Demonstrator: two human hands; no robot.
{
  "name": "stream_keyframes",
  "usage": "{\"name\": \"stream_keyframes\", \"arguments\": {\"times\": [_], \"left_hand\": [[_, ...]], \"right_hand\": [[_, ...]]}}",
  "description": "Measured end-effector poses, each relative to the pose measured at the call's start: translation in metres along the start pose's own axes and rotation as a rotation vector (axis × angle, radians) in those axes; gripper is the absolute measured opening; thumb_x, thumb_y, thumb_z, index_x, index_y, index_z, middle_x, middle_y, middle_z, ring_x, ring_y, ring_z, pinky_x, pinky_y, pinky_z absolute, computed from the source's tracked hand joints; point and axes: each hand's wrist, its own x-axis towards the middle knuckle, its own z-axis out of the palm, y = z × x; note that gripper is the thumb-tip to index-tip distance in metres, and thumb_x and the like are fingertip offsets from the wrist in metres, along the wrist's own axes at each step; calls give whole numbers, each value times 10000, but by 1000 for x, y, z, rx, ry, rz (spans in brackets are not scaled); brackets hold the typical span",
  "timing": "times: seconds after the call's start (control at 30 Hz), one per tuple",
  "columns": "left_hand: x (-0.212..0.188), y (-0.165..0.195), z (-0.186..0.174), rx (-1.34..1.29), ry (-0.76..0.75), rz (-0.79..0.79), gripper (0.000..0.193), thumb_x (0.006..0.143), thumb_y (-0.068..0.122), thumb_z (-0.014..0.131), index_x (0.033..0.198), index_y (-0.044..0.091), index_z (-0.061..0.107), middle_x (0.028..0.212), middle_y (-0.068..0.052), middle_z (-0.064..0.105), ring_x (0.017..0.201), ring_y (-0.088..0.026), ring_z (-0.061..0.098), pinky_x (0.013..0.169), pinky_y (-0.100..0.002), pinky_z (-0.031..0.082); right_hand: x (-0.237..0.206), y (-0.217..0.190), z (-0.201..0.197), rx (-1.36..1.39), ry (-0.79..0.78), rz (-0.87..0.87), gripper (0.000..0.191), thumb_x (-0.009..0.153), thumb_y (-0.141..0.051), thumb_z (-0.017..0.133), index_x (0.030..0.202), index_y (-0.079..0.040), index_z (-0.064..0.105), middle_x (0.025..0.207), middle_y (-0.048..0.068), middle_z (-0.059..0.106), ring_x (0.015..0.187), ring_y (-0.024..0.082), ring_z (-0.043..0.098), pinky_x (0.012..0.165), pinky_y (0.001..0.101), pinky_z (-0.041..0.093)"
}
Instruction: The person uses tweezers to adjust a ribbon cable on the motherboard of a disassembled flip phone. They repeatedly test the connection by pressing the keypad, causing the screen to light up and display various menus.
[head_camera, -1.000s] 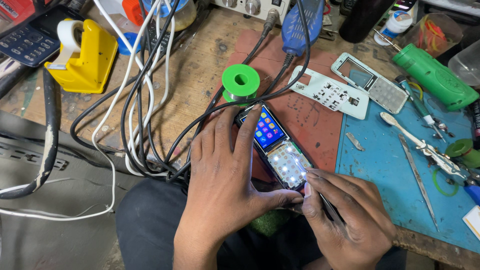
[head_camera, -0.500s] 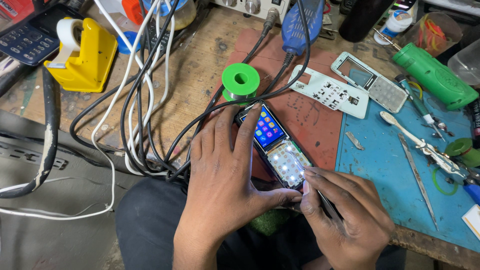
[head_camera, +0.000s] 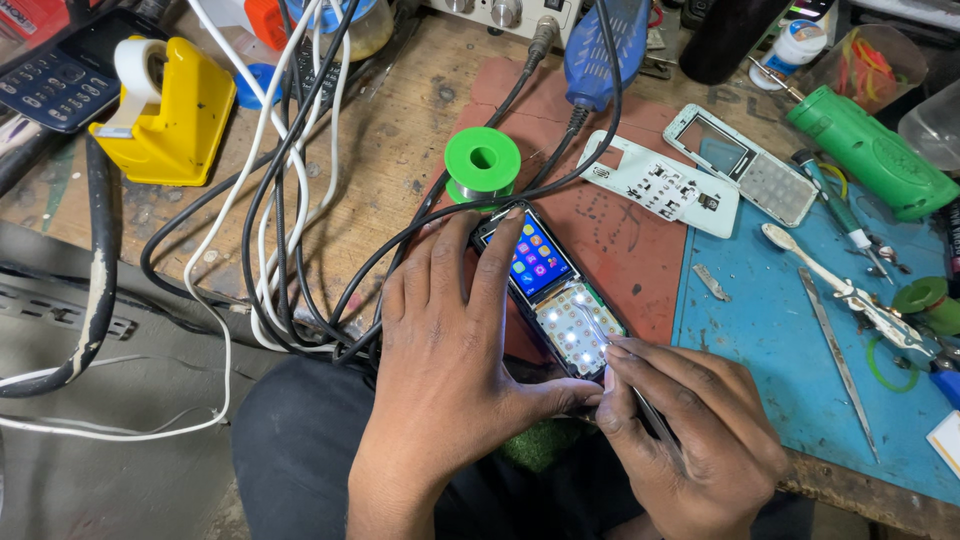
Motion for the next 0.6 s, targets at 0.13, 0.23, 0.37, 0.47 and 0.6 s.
{"name": "stream_keyframes", "arguments": {"times": [0.13, 0.23, 0.37, 0.47, 0.6], "left_hand": [[0, -1, -1, -1, -3, -3, 1302, 524, 698, 897, 1538, 74, 371, 1491, -254, 394, 1375, -451, 379, 1090, -560, 299], [0, 0, -1, -9, 3, 2, 1297, 535, 695, 897, 1543, 73, 369, 1497, -254, 393, 1378, -451, 380, 1095, -557, 300], [0, 0, -1, -17, 15, 12, 1301, 535, 697, 893, 1543, 65, 365, 1499, -257, 392, 1382, -455, 381, 1102, -556, 302], [0, 0, -1, -14, 20, 16, 1300, 535, 696, 892, 1543, 65, 367, 1500, -259, 393, 1383, -457, 383, 1109, -556, 303], [0, 0, -1, -10, 16, 12, 1299, 530, 698, 895, 1540, 69, 373, 1496, -258, 397, 1382, -459, 384, 1108, -558, 303]], "right_hand": [[-1, 1, -1, 26, 20, -1, 268, 805, 3, 835, 1060, -18, 755, 1059, 114, 766, 1015, 217, 744, 880, 305, 586], [-2, 2, -1, 29, 27, -4, 244, 824, 11, 830, 1055, -2, 749, 1061, 125, 766, 1024, 230, 749, 882, 302, 586], [-2, 3, -1, 24, 26, 2, 241, 821, 7, 828, 1050, 2, 752, 1057, 127, 767, 1019, 231, 749, 877, 310, 582], [-2, 3, -1, 32, 20, -7, 239, 819, 3, 830, 1045, 0, 750, 1052, 127, 766, 1016, 228, 749, 872, 311, 581], [-1, 3, -1, 43, 19, -1, 248, 818, 2, 828, 1054, -10, 753, 1056, 117, 768, 1019, 222, 749, 872, 306, 582]]}}
